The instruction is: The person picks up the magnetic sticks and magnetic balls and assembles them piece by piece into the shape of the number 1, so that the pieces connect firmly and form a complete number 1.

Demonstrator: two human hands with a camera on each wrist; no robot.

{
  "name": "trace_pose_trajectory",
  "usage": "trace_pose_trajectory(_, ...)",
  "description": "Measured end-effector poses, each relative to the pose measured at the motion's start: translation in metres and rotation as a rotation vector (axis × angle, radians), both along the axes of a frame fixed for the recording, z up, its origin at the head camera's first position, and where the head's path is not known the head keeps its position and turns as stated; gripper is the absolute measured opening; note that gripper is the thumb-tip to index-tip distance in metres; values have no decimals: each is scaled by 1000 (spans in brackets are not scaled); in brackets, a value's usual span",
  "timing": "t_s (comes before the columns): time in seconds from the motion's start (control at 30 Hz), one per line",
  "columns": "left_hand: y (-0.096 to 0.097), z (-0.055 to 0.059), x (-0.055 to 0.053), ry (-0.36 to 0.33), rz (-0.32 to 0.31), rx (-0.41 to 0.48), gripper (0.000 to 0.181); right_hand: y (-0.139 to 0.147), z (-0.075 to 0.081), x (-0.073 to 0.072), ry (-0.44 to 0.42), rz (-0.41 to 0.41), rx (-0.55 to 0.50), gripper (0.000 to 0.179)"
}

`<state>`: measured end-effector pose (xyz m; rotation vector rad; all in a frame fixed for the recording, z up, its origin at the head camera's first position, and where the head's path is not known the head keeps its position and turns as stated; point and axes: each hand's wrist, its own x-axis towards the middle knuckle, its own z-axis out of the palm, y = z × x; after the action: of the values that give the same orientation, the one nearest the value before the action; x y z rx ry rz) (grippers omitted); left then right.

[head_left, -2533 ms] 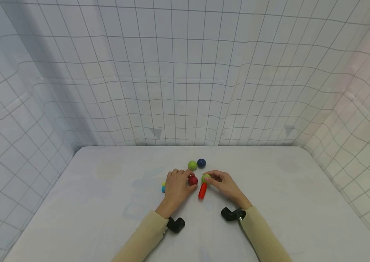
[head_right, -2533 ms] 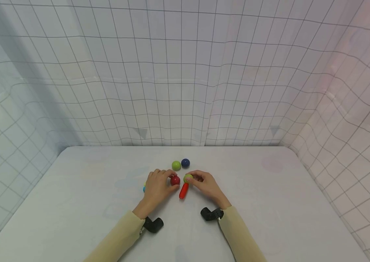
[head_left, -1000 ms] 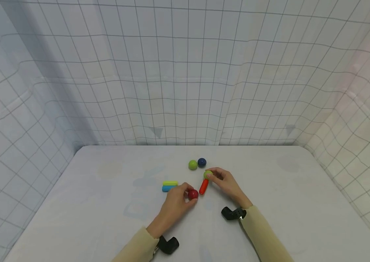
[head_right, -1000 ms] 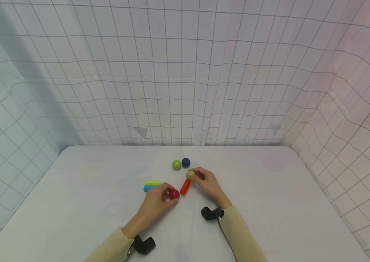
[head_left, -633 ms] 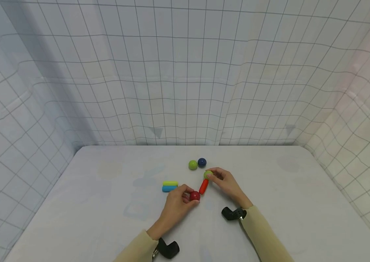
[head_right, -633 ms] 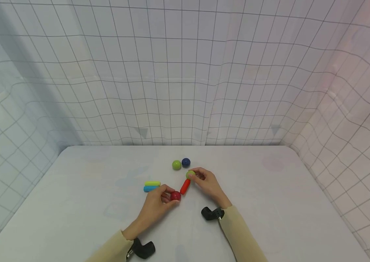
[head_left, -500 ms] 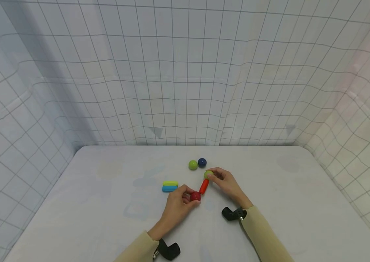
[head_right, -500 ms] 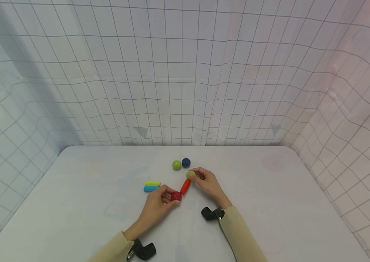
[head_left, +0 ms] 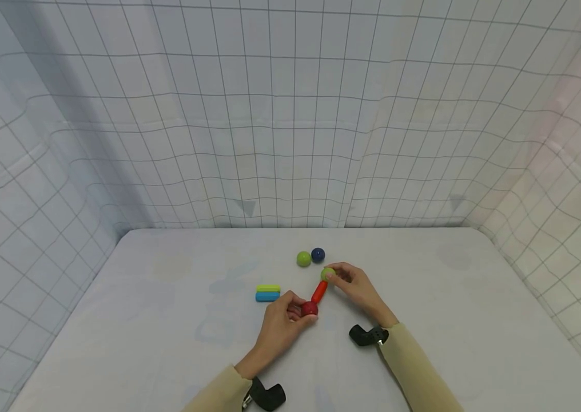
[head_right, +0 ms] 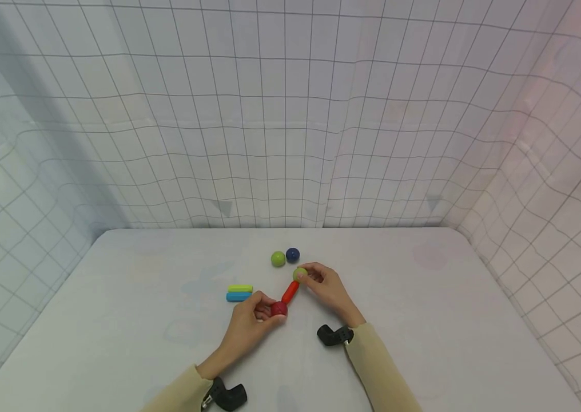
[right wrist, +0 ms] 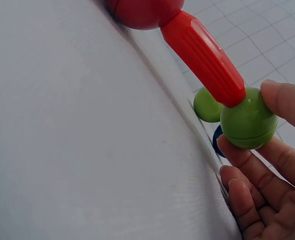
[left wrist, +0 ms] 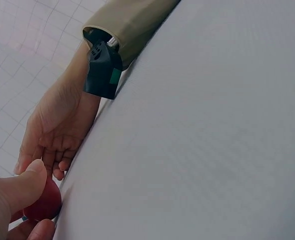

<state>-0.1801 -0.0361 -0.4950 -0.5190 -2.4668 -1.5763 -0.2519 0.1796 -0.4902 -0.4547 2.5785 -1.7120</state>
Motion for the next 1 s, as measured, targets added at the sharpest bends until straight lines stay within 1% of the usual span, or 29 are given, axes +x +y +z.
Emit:
trace_pose_trajectory(0.4, 0, -1, 2, -15, 12, 13, 29, -2, 1, 1, -6, 3, 4, 30)
trace_pose_trajectory(0.43, 0, -1, 2, -16, 12, 13, 28, -3, 3, 2, -6, 1, 6, 29)
trace_pose_trajectory(0.67, 0, -1, 2, -26, 2, 17, 27, -10, 33, 19, 10, 3, 44, 27)
trace_pose_trajectory(0.77, 0, 0, 2, -32, -7, 23, 28, -10, 35, 21, 28, -4, 68, 27)
trace_pose_trajectory(0.87, 1, 0, 2, -35, -14, 28, 29, -8, 22, 14, 38, -21, 80, 29)
trace_pose_trajectory(1.0, 1, -1, 1, -38, -16, 28, 30, -3, 2, 3, 22, -47, 95, 32)
